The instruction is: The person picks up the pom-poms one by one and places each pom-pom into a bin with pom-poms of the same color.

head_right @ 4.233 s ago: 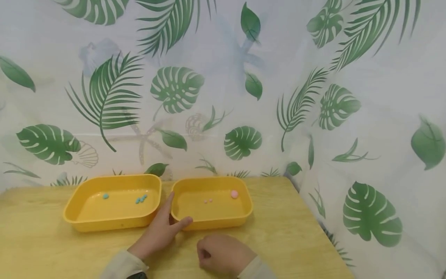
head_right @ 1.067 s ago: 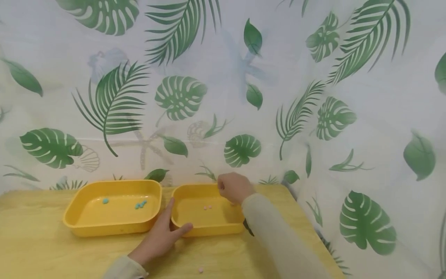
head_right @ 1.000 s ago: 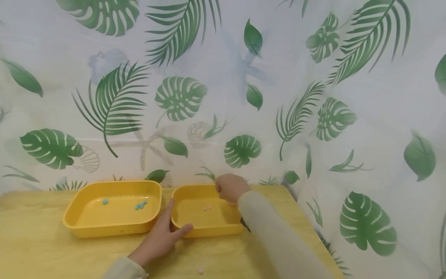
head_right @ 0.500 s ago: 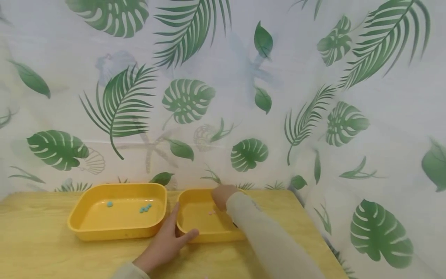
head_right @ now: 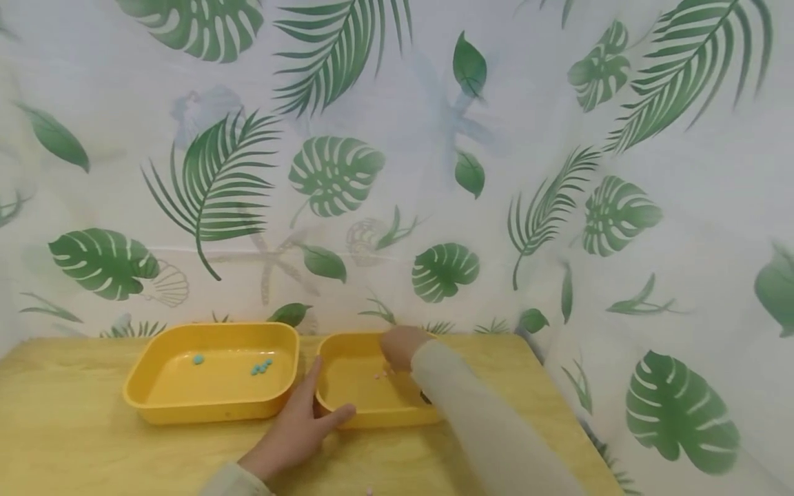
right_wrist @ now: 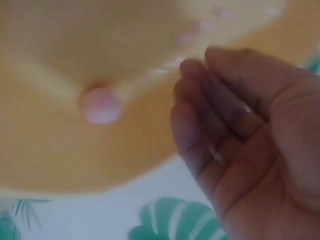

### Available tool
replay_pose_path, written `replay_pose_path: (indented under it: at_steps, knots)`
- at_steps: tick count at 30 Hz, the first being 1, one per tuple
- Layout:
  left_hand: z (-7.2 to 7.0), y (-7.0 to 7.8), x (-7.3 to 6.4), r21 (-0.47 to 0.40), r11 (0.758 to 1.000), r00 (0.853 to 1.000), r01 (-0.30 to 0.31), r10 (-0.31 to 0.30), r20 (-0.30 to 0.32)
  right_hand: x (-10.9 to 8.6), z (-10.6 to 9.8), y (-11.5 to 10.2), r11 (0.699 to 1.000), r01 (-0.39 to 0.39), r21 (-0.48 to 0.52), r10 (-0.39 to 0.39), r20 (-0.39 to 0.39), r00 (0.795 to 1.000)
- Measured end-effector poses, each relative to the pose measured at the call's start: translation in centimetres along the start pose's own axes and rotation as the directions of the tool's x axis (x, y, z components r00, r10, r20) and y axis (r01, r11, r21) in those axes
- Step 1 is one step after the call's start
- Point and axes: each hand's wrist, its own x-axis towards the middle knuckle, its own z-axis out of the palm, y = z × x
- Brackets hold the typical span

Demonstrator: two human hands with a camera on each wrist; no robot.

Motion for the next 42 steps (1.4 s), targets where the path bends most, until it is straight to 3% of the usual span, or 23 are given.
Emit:
replay_pose_path:
  at_steps: [5,11,15,18,22,26,29,39,42]
  knots:
    - [0.1,-0.3,0.1,0.009,1.000,1.000,-0.014,0.014,-0.002,-4.0,-3.0,-1.7,0.988,-0.012,0.153,0.032,-0.133,0.991]
    - [0.1,-0.2,0.1,-0.003,1.000,1.000,-0.026,0.026,-0.001,-9.4,-3.1,-4.0,0.959,0.086,0.270,-0.012,-0.262,0.965]
    - [0.2,-0.2,-0.1,-0.010,1.000,1.000,-0.013,0.013,0.003,-12.2,-1.5,-5.0,0.917,0.158,0.367,-0.066,-0.251,0.966]
    - [0.1,-0.4,-0.1,-0.010,1.000,1.000,-0.002,0.002,0.000,-13.4,-0.1,-5.6,0.887,0.162,0.433,-0.085,-0.192,0.978]
    - [0.1,-0.5,-0.2,-0.015,1.000,1.000,0.007,-0.007,-0.001,-13.9,1.9,-6.3,0.866,0.112,0.487,-0.094,-0.062,0.994]
    - [0.0,-0.6,-0.3,-0.013,1.000,1.000,0.003,-0.003,-0.004,-13.6,3.4,-7.2,0.874,0.033,0.484,-0.067,0.055,0.996]
    - [0.0,-0.5,-0.3,-0.002,1.000,1.000,0.001,-0.001,-0.008,-13.3,4.1,-7.9,0.877,0.010,0.480,-0.062,0.093,0.994]
    - [0.1,-0.1,0.0,0.011,1.000,1.000,0.003,-0.003,0.000,-13.3,4.9,-8.8,0.895,0.090,0.437,-0.128,0.058,0.990]
    - [0.2,0.1,0.0,0.010,1.000,1.000,0.003,-0.003,0.004,-13.3,5.0,-9.0,0.899,0.074,0.431,-0.118,0.075,0.990]
